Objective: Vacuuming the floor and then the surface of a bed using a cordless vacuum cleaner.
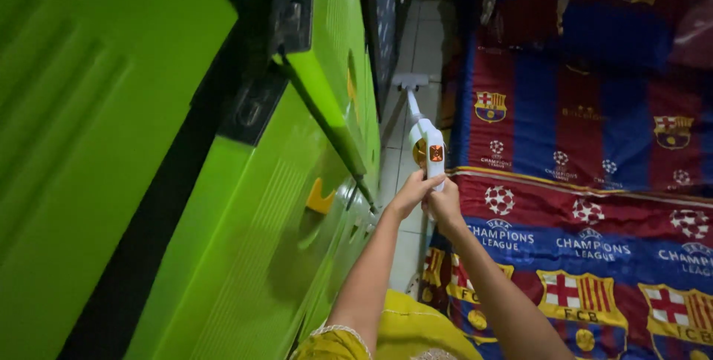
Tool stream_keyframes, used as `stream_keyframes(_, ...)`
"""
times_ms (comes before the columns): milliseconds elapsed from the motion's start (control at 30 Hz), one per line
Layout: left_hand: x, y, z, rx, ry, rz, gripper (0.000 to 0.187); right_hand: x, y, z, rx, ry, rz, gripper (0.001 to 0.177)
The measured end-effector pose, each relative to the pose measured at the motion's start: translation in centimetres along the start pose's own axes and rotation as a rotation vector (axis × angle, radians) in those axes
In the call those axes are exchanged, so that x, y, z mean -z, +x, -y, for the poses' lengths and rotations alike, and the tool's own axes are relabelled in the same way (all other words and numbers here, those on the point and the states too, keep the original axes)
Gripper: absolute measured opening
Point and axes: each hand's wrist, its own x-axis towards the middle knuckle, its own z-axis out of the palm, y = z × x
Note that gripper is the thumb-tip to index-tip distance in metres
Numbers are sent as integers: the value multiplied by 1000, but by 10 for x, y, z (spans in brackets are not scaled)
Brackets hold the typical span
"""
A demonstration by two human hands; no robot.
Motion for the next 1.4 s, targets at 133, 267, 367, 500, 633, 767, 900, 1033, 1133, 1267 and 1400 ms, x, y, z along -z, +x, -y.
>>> stream_keyframes(133, 4, 42, 10, -62, -53, -19, 38, 7, 33, 6, 11, 17, 28, 13)
stream_keyframes(267, 0, 58, -2, -120, -55, -29, 38, 17, 59, 1, 14, 12, 55, 13)
stream_keyframes(367, -13, 37, -17, -39, -11, -51, 43, 24, 48, 7, 22, 2, 97, 12)
stream_keyframes(500, -18, 24, 6, -58, -51, -55, 47, 24, 15, 11, -16, -40, 79, 8)
stream_keyframes(633, -27, -14, 27, -73, -49, -42, 48, 22, -26, -3, -71, -33, 32, 9)
stream_keyframes(767, -39, -65, 42, -67, -66, 3, 50, 23, -79, -21, -132, -54, -26, 6)
stream_keyframes(900, -50, -125, 59, -70, -71, 59, 50, 22, -139, -41, -81, 55, -5, 6)
stream_keyframes(1033, -63, -193, 71, 44, -7, 86, 51, 26, -209, -58, -63, -114, -26, 9)
stream_keyframes(1133, -69, -228, 102, -45, -109, 166, 53, 19, -270, -57, -147, -37, -99, 9)
stream_keyframes(1267, -77, -290, 90, 30, -3, 228, 53, 12, -334, -41, -147, -69, -120, 11)
stream_keyframes(1400, -77, -309, 79, 42, -7, 259, 52, 19, -331, -76, -97, 34, -75, 11)
